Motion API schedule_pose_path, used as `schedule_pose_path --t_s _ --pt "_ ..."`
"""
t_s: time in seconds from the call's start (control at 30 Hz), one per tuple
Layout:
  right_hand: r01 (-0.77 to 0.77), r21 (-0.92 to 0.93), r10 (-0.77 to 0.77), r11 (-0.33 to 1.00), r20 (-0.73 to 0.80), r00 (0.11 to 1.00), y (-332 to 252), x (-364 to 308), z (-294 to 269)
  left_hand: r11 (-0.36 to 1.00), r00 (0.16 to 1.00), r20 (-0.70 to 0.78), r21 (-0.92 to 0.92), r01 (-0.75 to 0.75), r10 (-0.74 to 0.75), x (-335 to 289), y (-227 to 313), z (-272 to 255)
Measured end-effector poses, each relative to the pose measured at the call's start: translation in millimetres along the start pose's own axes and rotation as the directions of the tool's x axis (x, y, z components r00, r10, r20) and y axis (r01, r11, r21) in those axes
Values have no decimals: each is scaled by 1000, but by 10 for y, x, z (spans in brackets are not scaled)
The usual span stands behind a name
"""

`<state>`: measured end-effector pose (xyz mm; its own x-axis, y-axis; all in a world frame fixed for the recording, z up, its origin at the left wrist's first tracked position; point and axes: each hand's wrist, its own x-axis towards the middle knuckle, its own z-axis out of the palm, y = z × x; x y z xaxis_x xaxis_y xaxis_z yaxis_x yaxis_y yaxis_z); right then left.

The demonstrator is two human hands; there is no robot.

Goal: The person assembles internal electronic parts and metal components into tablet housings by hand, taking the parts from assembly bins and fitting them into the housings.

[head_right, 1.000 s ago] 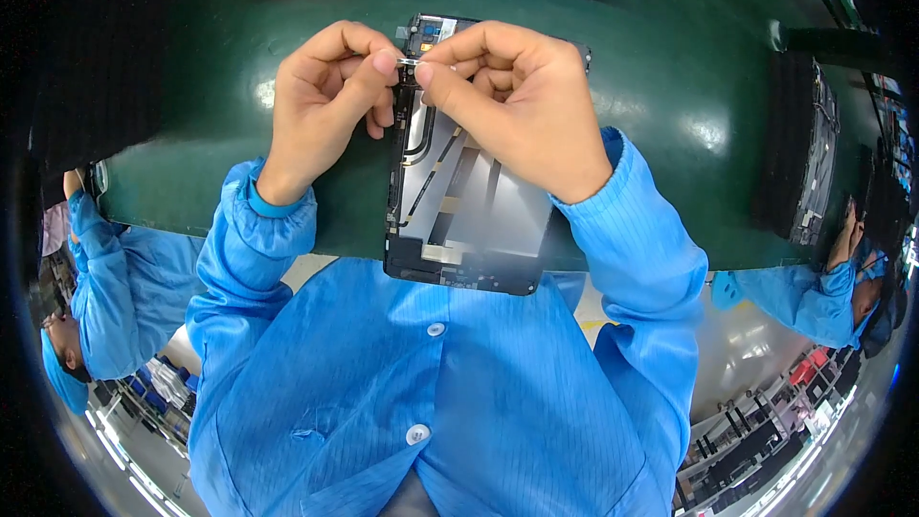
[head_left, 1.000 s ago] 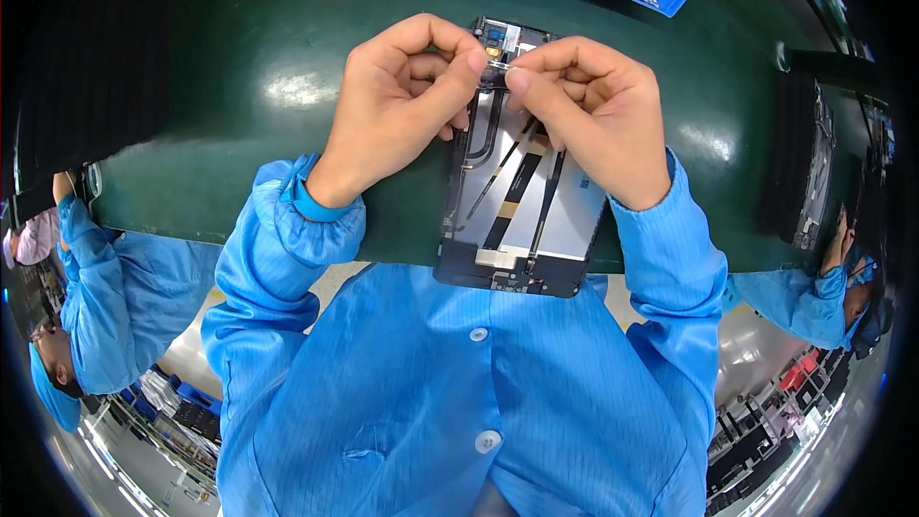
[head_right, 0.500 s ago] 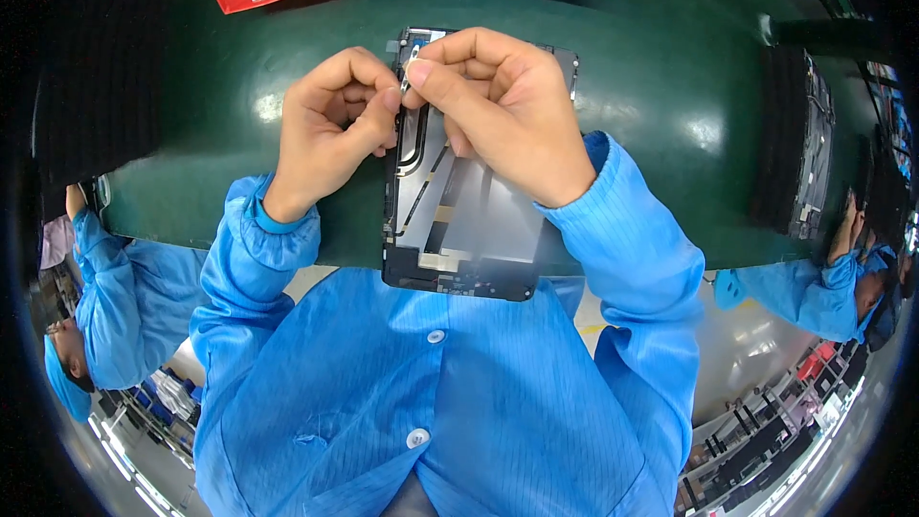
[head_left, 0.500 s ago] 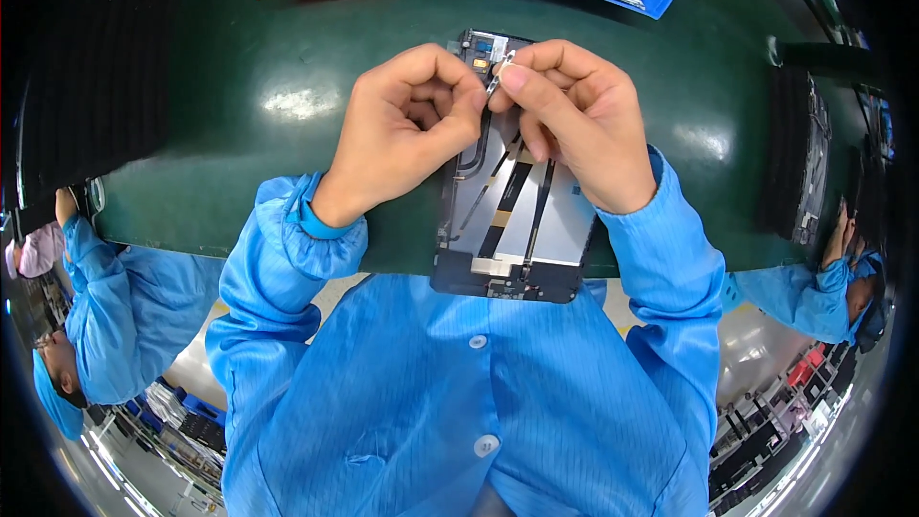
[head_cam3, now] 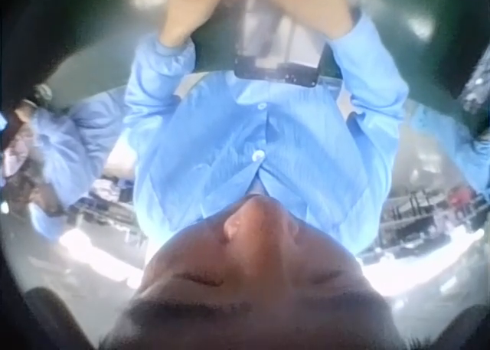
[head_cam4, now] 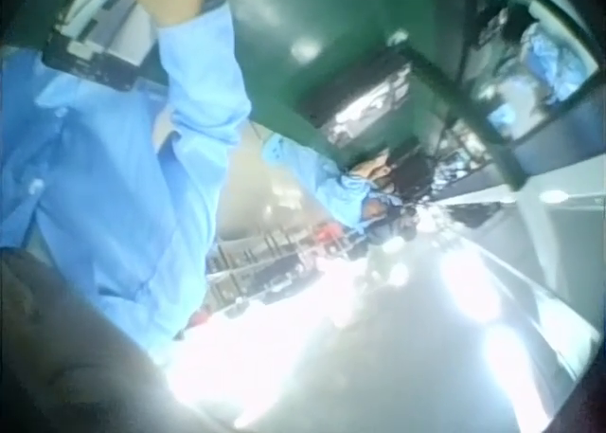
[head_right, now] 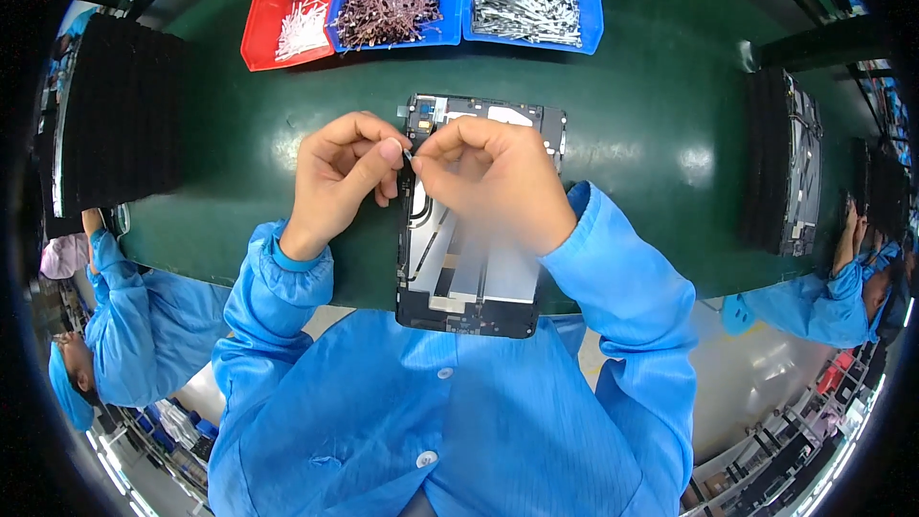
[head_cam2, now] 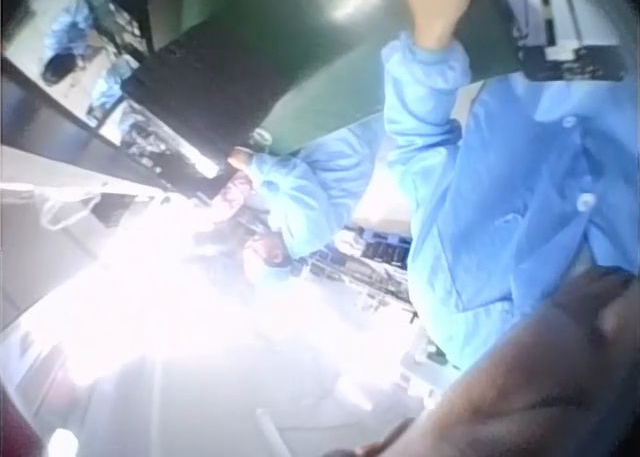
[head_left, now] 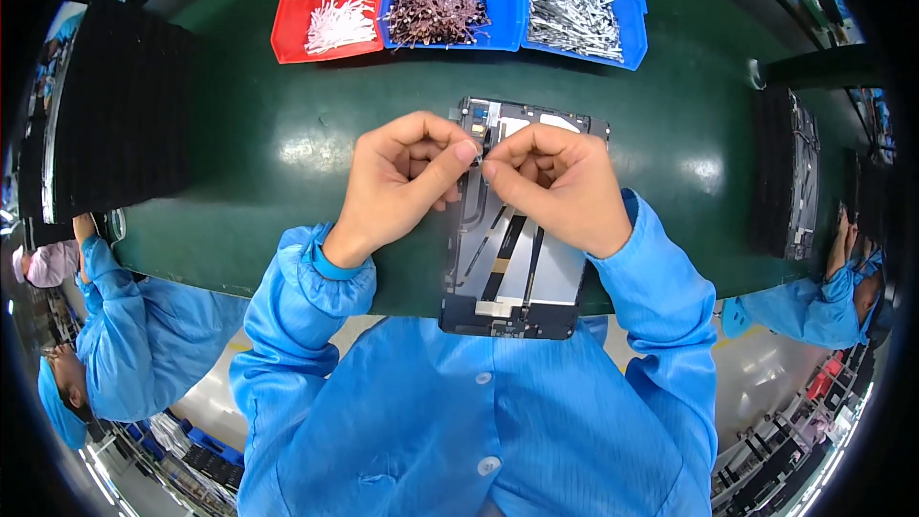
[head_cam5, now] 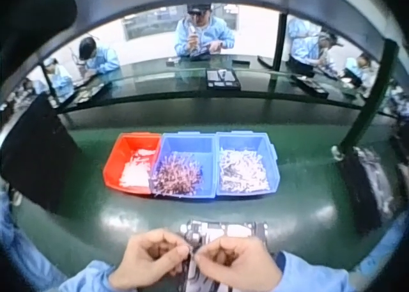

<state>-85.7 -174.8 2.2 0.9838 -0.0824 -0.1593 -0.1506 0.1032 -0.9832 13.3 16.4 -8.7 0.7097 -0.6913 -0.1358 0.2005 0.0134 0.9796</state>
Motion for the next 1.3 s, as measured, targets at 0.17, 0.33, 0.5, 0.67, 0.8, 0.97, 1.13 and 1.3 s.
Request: schedule_pose_path --t_s 0.17,0.33,0.5,0.67,0.8,0.97,1.13,1.3 --pt "88 -276 -106 957 -52 993 -25 6 19 999 998 47 -6 44 -43 22 0 -52" --pt "563 -623 -606 544 172 776 18 46 -4 951 949 188 -134 279 -252 103 78 -171" --pt "528 -551 -571 646 111 813 -111 3 12 988 996 -52 -143 66 -74 178 73 -290" --pt "382 -13 -357 924 -384 851 -115 32 -176 788 523 -590 469 -399 616 585 111 -787" --pt "347 43 -273 937 -533 801 -289 68 -394 602 485 -475 786 -143 734 675 23 -1100" --pt "410 167 -189 897 -692 696 -355 70 -816 578 504 -404 775 -255 763 558 51 -797" --pt "407 263 -78 874 -752 654 -305 33 -1097 829 741 -439 482 -283 508 172 51 -436" --pt "366 278 -48 888 -736 675 -227 -22 -1099 957 925 -368 290 23 89 -231 105 -86"
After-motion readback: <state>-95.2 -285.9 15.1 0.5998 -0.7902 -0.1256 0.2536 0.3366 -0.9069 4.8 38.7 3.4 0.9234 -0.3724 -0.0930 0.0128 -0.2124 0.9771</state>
